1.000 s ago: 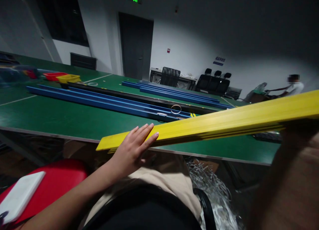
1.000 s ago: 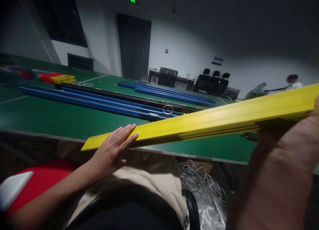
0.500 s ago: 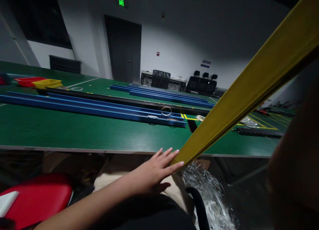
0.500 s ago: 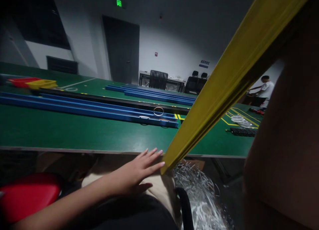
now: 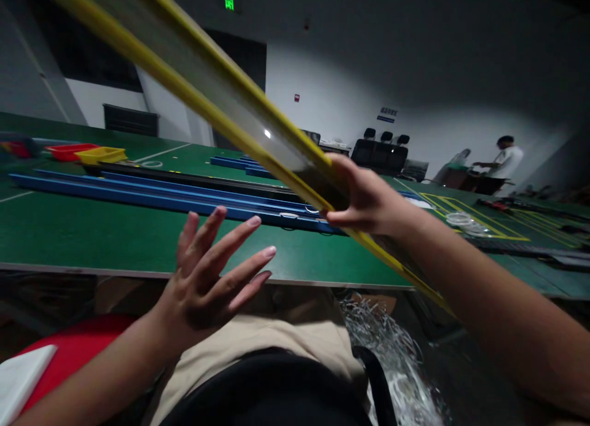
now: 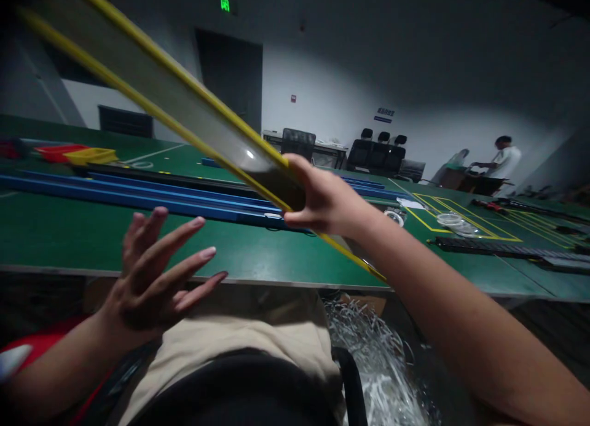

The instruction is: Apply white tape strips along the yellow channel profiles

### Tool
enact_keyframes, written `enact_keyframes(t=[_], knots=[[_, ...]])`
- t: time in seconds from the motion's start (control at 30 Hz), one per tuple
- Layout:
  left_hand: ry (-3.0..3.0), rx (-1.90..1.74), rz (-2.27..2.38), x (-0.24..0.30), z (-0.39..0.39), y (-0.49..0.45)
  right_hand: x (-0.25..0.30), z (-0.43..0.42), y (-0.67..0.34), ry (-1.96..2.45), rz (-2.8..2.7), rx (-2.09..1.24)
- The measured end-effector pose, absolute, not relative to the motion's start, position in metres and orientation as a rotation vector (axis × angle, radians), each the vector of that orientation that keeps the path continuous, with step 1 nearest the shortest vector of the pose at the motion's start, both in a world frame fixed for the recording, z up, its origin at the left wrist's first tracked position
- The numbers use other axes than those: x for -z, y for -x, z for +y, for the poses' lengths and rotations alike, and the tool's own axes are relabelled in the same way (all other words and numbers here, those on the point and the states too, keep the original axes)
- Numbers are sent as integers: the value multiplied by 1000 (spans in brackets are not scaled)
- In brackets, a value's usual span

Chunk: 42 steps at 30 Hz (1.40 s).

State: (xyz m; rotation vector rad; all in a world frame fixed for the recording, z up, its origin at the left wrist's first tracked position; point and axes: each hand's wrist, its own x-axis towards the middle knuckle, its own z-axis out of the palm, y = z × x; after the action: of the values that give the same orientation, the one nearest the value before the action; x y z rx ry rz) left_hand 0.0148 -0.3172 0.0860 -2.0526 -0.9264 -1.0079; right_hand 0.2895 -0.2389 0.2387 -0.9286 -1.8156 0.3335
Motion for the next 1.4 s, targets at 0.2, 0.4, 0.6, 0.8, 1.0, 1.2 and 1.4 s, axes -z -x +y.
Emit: enact_keyframes(t=[0.2, 0.4, 0.6, 0.8, 1.0, 1.2, 1.4], knots=[[1988, 874, -1187, -76, -303, 0, -147, -218, -298, 1029, -2683, -264], [2246, 702, -1317, -36, -259, 8, -109, -210, -307, 1035, -2865, -340], [2425, 662, -1284, -7, -240, 10, -87, -197, -323, 1097, -2820, -505], [2463, 610, -1339, 2, -232, -6, -63, -184, -330, 1160, -2891, -484], [2511, 609, -1372, 3, -216, -19, -48, -174, -342, 1160, -2865, -484], [2594, 559, -1406, 6, -201, -43, -30, -188, -329, 1457, -2728, -124], [2700, 537, -1333, 2, -198, -41, -13, -193, -335, 1538, -2676, 293]])
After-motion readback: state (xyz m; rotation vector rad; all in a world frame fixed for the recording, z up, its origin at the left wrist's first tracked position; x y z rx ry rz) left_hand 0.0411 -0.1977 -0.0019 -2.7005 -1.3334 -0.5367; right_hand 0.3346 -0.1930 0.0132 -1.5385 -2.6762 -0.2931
